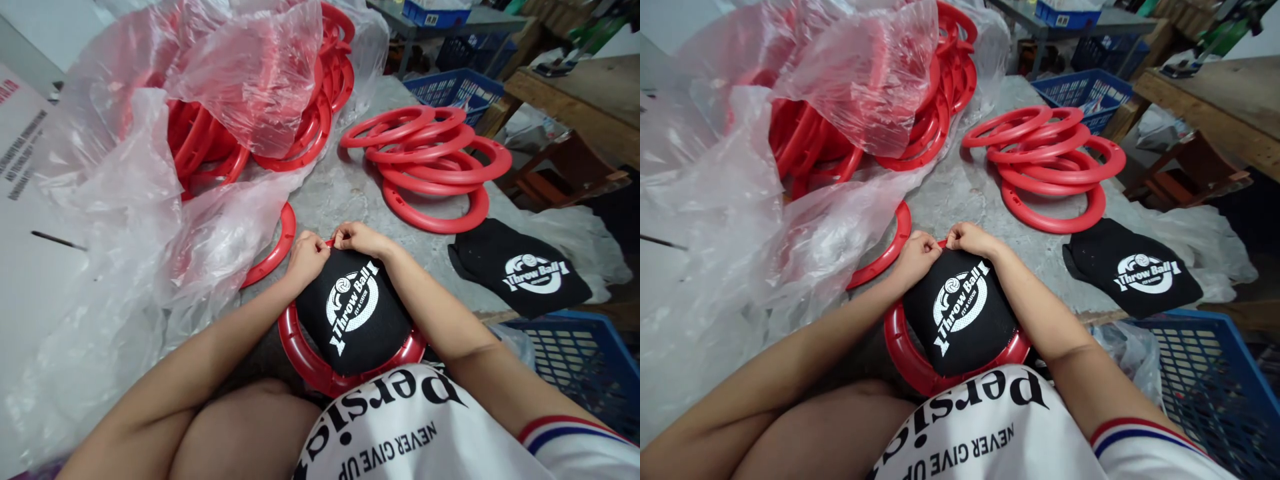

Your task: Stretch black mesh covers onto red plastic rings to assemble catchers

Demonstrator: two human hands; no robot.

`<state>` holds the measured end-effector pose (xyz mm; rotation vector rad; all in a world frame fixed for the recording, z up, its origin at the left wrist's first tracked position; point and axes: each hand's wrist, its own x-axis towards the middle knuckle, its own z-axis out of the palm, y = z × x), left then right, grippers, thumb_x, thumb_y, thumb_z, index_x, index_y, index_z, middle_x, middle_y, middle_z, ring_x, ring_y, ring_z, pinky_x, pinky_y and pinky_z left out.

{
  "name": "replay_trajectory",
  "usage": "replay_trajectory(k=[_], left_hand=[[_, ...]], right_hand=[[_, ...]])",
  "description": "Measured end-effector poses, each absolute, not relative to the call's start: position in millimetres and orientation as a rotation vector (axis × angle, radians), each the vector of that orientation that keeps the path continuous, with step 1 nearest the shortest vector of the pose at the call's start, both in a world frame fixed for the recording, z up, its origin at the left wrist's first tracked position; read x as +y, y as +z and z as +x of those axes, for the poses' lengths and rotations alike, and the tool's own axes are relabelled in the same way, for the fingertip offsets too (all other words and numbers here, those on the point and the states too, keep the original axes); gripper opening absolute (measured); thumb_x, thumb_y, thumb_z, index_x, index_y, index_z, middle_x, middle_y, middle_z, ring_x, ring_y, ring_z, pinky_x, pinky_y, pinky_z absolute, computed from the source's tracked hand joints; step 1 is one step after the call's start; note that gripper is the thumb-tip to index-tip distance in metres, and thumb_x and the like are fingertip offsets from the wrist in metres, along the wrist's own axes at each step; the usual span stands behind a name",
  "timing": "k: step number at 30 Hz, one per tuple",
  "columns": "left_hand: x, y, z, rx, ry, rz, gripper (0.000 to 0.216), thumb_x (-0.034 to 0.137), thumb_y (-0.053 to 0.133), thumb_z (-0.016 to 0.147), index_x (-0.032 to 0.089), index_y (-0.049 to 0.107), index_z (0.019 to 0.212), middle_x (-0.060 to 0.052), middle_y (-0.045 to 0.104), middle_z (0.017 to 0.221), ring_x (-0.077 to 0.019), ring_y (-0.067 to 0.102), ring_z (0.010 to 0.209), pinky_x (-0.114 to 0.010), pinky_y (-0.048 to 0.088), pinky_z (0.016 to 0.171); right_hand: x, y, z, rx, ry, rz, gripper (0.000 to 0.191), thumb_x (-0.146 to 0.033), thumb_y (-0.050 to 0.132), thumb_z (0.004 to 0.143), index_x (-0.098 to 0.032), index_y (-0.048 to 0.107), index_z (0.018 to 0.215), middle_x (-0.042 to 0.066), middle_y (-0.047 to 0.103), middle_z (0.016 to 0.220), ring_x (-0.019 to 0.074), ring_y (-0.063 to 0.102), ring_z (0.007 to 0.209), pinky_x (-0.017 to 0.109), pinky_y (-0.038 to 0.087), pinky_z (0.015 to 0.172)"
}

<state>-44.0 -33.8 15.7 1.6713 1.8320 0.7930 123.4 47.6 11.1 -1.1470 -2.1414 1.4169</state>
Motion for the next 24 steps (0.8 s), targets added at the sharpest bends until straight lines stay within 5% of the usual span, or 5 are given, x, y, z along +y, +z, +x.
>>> replay_trajectory(k=[12, 16, 21, 24], left_hand=[[-22.5, 13.3, -44.3, 1.888, 0.662, 1.713, 0.014, 0.013, 0.062, 0.081, 0.017, 0.061, 0.067, -0.004, 0.06, 0.092, -0.0165, 0.059, 0.082, -0.031, 0.051, 0.082], [-25.5, 14.1, -50.6, 1.786, 0.701, 1.749, 0.012, 0.017, 0.062, 0.084, 0.018, 0.065, 0.072, -0.004, 0.061, 0.096, -0.0163, 0.06, 0.083, -0.031, 0.052, 0.083], [-38.6, 18.5, -58.7, 1.637, 0.834, 1.784, 0.021, 0.008, 0.049, 0.085, 0.019, 0.067, 0.086, -0.005, 0.065, 0.104, -0.0182, 0.063, 0.101, -0.033, 0.052, 0.096], [-46.9, 24.2, -55.9, 1.633, 0.786, 1.893, 0.032, 0.0, 0.046, 0.077, 0.021, 0.066, 0.091, -0.005, 0.066, 0.113, -0.0195, 0.062, 0.111, -0.036, 0.049, 0.103]], right_hand=[[44.1, 17.7, 118.4, -2.365, 1.093, -1.34, 0.007, -0.011, 0.062, 0.073, -0.016, 0.067, 0.07, 0.002, 0.07, 0.076, 0.0143, 0.059, 0.073, 0.024, 0.042, 0.068], [46.6, 18.5, 121.1, -2.35, 1.219, -1.287, 0.008, -0.011, 0.06, 0.072, -0.015, 0.067, 0.071, 0.0, 0.067, 0.071, 0.0125, 0.056, 0.067, 0.023, 0.041, 0.067], [52.6, 23.8, 138.8, -2.358, 1.44, -1.137, 0.012, -0.018, 0.069, 0.074, -0.015, 0.07, 0.085, -0.001, 0.066, 0.079, 0.0129, 0.057, 0.073, 0.023, 0.044, 0.071], [50.2, 26.6, 155.5, -2.407, 1.273, -1.23, 0.018, -0.017, 0.075, 0.072, -0.016, 0.07, 0.09, 0.001, 0.066, 0.09, 0.0143, 0.059, 0.079, 0.024, 0.045, 0.076]])
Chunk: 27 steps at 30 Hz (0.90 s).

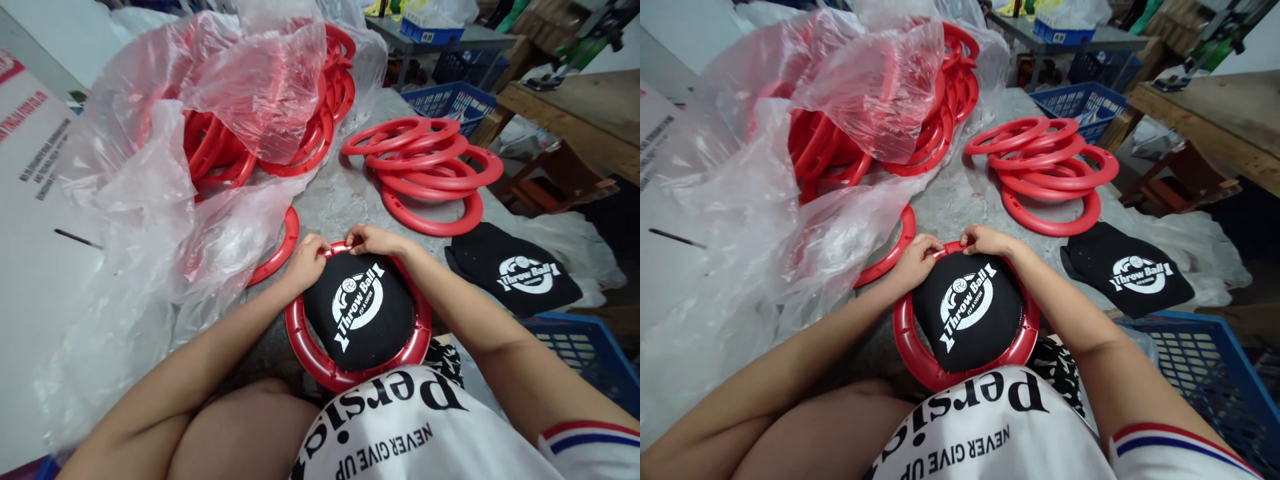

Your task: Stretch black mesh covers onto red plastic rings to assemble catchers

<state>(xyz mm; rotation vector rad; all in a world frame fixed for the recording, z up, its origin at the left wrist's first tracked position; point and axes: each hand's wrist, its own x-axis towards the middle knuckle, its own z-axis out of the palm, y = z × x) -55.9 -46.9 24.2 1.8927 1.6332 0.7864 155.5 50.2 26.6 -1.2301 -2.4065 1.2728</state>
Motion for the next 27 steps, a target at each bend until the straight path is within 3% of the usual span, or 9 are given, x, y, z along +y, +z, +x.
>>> replay_trajectory(k=[5, 8, 12, 16, 20, 27], left_hand=[[-54.7, 37.7, -43.2, 1.821, 0.495, 2.096, 0.026, 0.009, 0.054, 0.08, 0.02, 0.069, 0.098, -0.011, 0.067, 0.117, -0.0305, 0.059, 0.117, -0.048, 0.043, 0.104], [-55.2, 40.9, -36.6, 1.804, 0.395, 2.143, 0.025, 0.012, 0.054, 0.082, 0.019, 0.07, 0.1, -0.012, 0.068, 0.116, -0.0315, 0.059, 0.117, -0.049, 0.043, 0.102], [-53.1, 36.9, -29.3, 1.758, 0.37, 2.185, 0.029, 0.011, 0.052, 0.085, 0.02, 0.072, 0.103, -0.011, 0.069, 0.116, -0.0312, 0.059, 0.117, -0.048, 0.043, 0.101], [-47.8, 30.7, -23.2, 1.728, 0.369, 2.176, 0.025, 0.017, 0.054, 0.089, 0.021, 0.072, 0.106, -0.01, 0.068, 0.116, -0.0303, 0.059, 0.117, -0.047, 0.042, 0.103], [-40.9, 28.1, -18.4, 1.752, 0.372, 2.099, 0.018, 0.024, 0.06, 0.09, 0.021, 0.073, 0.101, -0.01, 0.069, 0.113, -0.0311, 0.059, 0.116, -0.047, 0.044, 0.102], [-34.5, 26.6, -14.1, 1.779, 0.488, 2.013, 0.012, 0.022, 0.061, 0.089, 0.021, 0.073, 0.085, -0.008, 0.071, 0.105, -0.0288, 0.061, 0.11, -0.046, 0.044, 0.1]], right_hand=[[30.2, 31.0, 183.4, -2.487, 0.829, -1.491, 0.016, -0.016, 0.072, 0.078, -0.018, 0.072, 0.094, 0.008, 0.066, 0.099, 0.021, 0.06, 0.091, 0.032, 0.046, 0.089], [18.8, 38.2, 190.3, -2.507, 0.757, -1.569, 0.018, -0.015, 0.067, 0.081, -0.017, 0.073, 0.098, 0.012, 0.067, 0.105, 0.0254, 0.062, 0.097, 0.035, 0.046, 0.092], [20.2, 47.6, 178.7, -2.538, 0.687, -1.35, 0.016, -0.015, 0.066, 0.082, -0.018, 0.074, 0.097, 0.012, 0.069, 0.11, 0.0276, 0.061, 0.108, 0.038, 0.041, 0.102], [33.5, 43.7, 158.4, -2.634, 0.824, -1.207, 0.005, -0.016, 0.073, 0.078, -0.02, 0.073, 0.081, 0.008, 0.071, 0.107, 0.0271, 0.058, 0.117, 0.039, 0.036, 0.109], [40.1, 29.1, 152.8, -2.557, 1.007, -1.188, 0.008, -0.012, 0.074, 0.072, -0.018, 0.069, 0.068, 0.006, 0.071, 0.097, 0.0249, 0.061, 0.113, 0.036, 0.039, 0.106], [36.5, 12.4, 163.6, -2.152, 1.289, -1.186, 0.008, -0.011, 0.068, 0.072, -0.018, 0.066, 0.067, 0.004, 0.072, 0.095, 0.0218, 0.061, 0.115, 0.033, 0.042, 0.104]])
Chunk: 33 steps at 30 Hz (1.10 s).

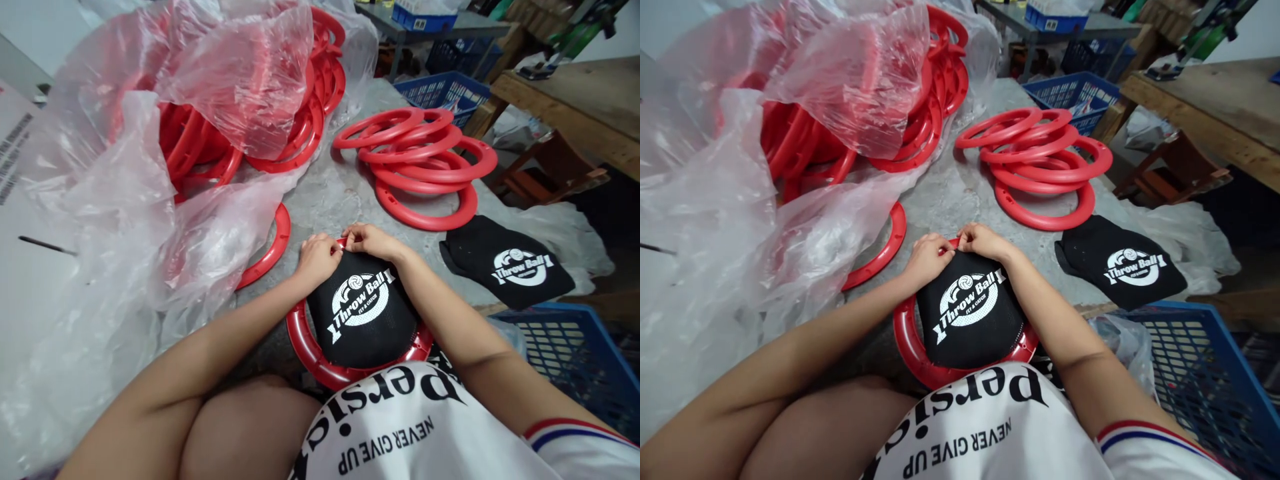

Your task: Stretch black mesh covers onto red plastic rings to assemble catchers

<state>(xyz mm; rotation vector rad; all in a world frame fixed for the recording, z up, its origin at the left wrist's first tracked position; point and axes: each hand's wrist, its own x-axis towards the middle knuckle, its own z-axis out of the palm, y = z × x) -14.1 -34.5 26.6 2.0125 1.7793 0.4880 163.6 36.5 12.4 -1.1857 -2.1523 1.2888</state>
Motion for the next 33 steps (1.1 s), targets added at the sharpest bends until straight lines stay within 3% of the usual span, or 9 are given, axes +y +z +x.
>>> replay_trajectory(k=[9, 15, 26, 33], left_hand=[[-29.3, 22.2, -15.3, 1.761, 0.598, 1.868, 0.011, 0.018, 0.062, 0.086, 0.021, 0.07, 0.08, -0.005, 0.07, 0.097, -0.024, 0.063, 0.1, -0.041, 0.047, 0.096], [-27.1, 23.9, -13.6, 1.812, 0.596, 1.817, 0.013, 0.016, 0.058, 0.086, 0.019, 0.067, 0.078, -0.004, 0.068, 0.097, -0.0204, 0.063, 0.092, -0.035, 0.048, 0.09], [-24.7, 18.0, -11.3, 1.838, 0.601, 1.894, 0.015, 0.014, 0.057, 0.084, 0.018, 0.067, 0.074, -0.006, 0.067, 0.091, -0.0222, 0.063, 0.091, -0.037, 0.048, 0.09], [-23.7, 13.2, -41.2, 1.565, 0.836, 1.638, 0.025, 0.007, 0.052, 0.079, 0.017, 0.073, 0.088, -0.004, 0.068, 0.096, -0.0176, 0.065, 0.089, -0.033, 0.054, 0.09]], right_hand=[[37.2, 3.6, 161.5, -2.126, 1.209, -1.184, 0.008, -0.012, 0.067, 0.075, -0.016, 0.066, 0.069, 0.005, 0.07, 0.102, 0.0188, 0.062, 0.102, 0.029, 0.046, 0.097], [34.3, 2.3, 159.2, -2.131, 1.161, -1.229, 0.01, -0.012, 0.065, 0.077, -0.017, 0.064, 0.069, 0.003, 0.068, 0.09, 0.0164, 0.061, 0.089, 0.027, 0.047, 0.085], [29.8, 9.2, 153.0, -2.212, 0.95, -1.401, 0.009, -0.012, 0.064, 0.076, -0.017, 0.062, 0.068, 0.004, 0.068, 0.088, 0.0144, 0.057, 0.079, 0.025, 0.044, 0.077], [37.0, 17.6, 155.0, -2.21, 1.098, -1.358, 0.008, -0.013, 0.06, 0.08, -0.016, 0.067, 0.083, 0.001, 0.068, 0.08, 0.0145, 0.059, 0.076, 0.025, 0.045, 0.075]])
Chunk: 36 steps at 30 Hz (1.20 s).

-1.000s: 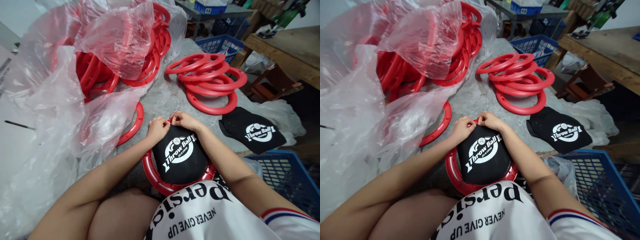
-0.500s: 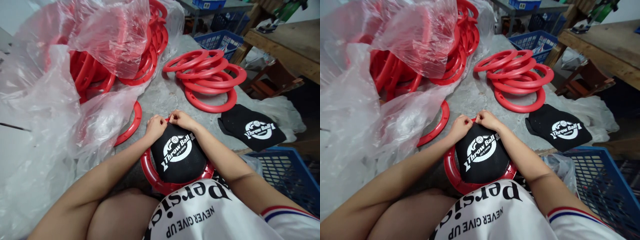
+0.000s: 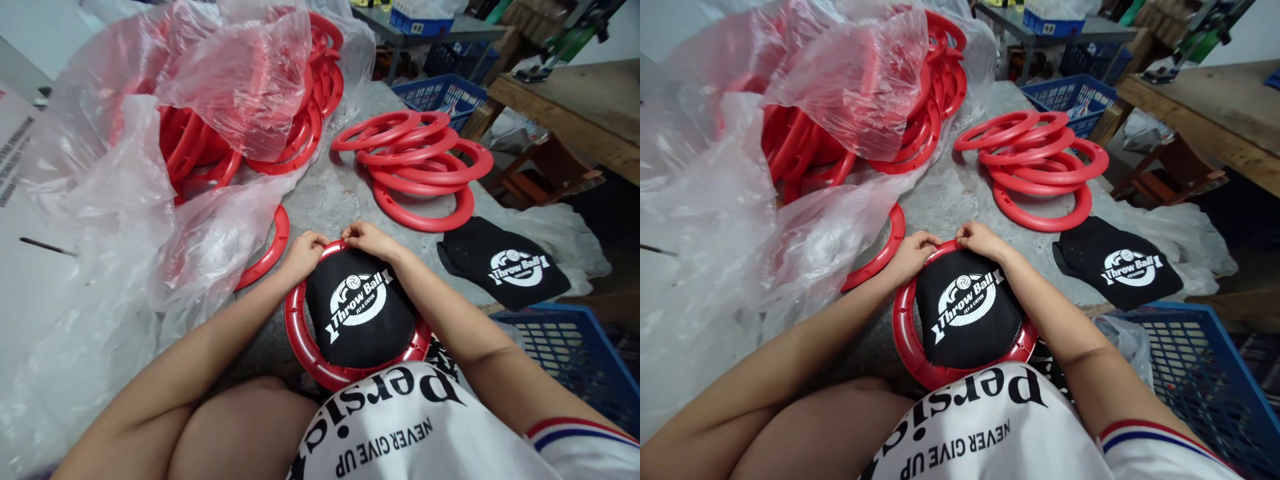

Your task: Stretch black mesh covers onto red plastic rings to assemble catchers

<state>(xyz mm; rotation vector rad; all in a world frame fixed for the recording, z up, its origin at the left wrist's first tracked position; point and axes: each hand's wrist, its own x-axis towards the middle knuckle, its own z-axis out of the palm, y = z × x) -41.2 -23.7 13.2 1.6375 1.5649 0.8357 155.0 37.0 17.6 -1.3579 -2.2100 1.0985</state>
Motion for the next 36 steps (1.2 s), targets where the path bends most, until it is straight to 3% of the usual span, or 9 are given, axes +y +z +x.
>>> replay_trajectory(k=[4, 6, 11, 15, 18, 36], left_hand=[[-33.4, 13.9, -47.4, 1.505, 0.82, 1.812, 0.033, -0.001, 0.047, 0.075, 0.018, 0.074, 0.082, -0.006, 0.069, 0.106, -0.0189, 0.066, 0.105, -0.036, 0.051, 0.105], [-39.7, 14.1, -46.3, 1.516, 0.783, 1.904, 0.037, -0.002, 0.046, 0.075, 0.018, 0.075, 0.086, -0.007, 0.067, 0.115, -0.02, 0.065, 0.112, -0.037, 0.049, 0.109], [-49.9, 10.3, -46.5, 1.577, 0.766, 2.037, 0.026, 0.005, 0.053, 0.082, 0.017, 0.074, 0.092, -0.011, 0.06, 0.134, -0.0248, 0.061, 0.123, -0.042, 0.049, 0.112], [-50.0, 7.5, -48.8, 1.575, 0.785, 2.022, 0.007, 0.014, 0.065, 0.084, 0.018, 0.07, 0.08, -0.01, 0.06, 0.131, -0.0245, 0.064, 0.116, -0.042, 0.052, 0.106], [-47.0, 7.3, -48.5, 1.617, 0.812, 1.958, 0.012, 0.014, 0.065, 0.084, 0.018, 0.065, 0.072, -0.009, 0.063, 0.124, -0.0231, 0.065, 0.112, -0.04, 0.053, 0.102], [-35.5, 5.7, -43.2, 1.681, 0.878, 1.783, 0.019, 0.007, 0.06, 0.075, 0.02, 0.053, 0.062, -0.006, 0.061, 0.115, -0.0177, 0.064, 0.098, -0.035, 0.055, 0.095]], right_hand=[[40.3, 32.6, 145.3, -2.541, 0.882, -1.128, 0.01, -0.016, 0.07, 0.078, -0.018, 0.072, 0.088, 0.006, 0.07, 0.101, 0.0212, 0.061, 0.101, 0.033, 0.041, 0.099], [41.2, 35.0, 137.4, -2.666, 0.88, -1.048, 0.008, -0.017, 0.073, 0.077, -0.018, 0.073, 0.085, 0.007, 0.07, 0.104, 0.0231, 0.06, 0.105, 0.035, 0.038, 0.103], [41.3, 19.4, 128.4, -2.562, 1.053, -1.074, 0.006, -0.012, 0.072, 0.074, -0.017, 0.07, 0.07, 0.005, 0.07, 0.091, 0.0207, 0.062, 0.097, 0.033, 0.04, 0.099], [40.0, 5.0, 132.8, -2.233, 1.323, -1.039, 0.007, -0.012, 0.071, 0.071, -0.016, 0.068, 0.066, 0.003, 0.071, 0.092, 0.0172, 0.063, 0.089, 0.029, 0.045, 0.091], [38.7, 1.0, 134.5, -2.096, 1.402, -1.031, 0.007, -0.012, 0.071, 0.07, -0.016, 0.068, 0.066, 0.003, 0.07, 0.095, 0.0165, 0.063, 0.09, 0.029, 0.046, 0.091], [32.8, 4.3, 128.4, -2.155, 1.24, -1.166, 0.011, -0.01, 0.067, 0.075, -0.016, 0.066, 0.066, 0.001, 0.07, 0.082, 0.0135, 0.061, 0.08, 0.024, 0.047, 0.082]])
